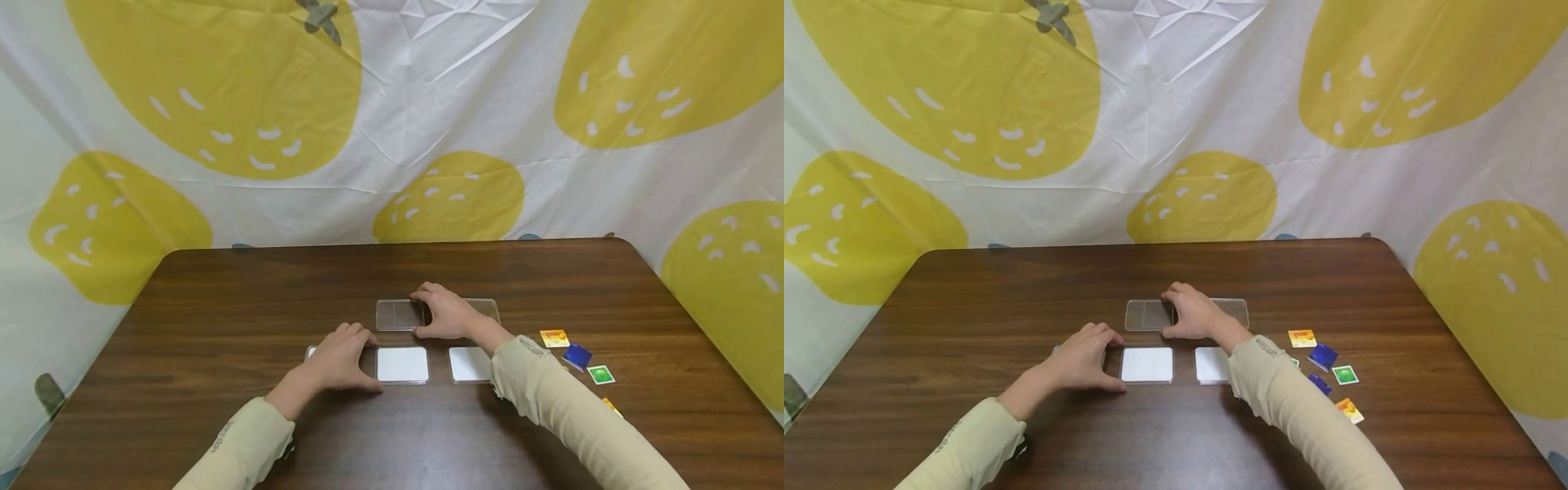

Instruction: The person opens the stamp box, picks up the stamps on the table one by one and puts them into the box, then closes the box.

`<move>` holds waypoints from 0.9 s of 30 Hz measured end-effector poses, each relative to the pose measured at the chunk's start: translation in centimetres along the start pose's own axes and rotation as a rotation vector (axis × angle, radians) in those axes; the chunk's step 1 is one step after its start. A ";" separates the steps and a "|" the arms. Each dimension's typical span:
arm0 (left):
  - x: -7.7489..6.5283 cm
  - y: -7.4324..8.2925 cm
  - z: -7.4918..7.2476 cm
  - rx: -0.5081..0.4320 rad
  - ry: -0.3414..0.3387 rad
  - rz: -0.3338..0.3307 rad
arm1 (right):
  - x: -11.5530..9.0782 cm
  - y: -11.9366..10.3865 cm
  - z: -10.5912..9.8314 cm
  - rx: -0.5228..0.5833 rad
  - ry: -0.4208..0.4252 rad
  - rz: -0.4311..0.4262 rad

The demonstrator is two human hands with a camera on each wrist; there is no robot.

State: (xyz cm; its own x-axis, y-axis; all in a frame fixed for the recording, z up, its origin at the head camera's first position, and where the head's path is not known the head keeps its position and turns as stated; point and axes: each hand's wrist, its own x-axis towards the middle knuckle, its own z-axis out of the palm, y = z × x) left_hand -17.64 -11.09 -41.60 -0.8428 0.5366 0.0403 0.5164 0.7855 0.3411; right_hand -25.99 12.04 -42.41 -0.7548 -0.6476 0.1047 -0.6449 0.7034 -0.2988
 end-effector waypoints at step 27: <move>-4.8 -4.8 -3.6 -0.106 0.042 -0.100 | -3.4 -3.3 -0.9 0.129 0.055 -0.104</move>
State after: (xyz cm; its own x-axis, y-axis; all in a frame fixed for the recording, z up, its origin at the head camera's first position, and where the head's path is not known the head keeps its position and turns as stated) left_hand -16.60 -18.52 -40.03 -0.8959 0.4425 0.0394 0.4126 0.7961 0.4426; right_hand -21.41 12.18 -40.90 -0.6925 -0.6955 0.1916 -0.7017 0.5879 -0.4025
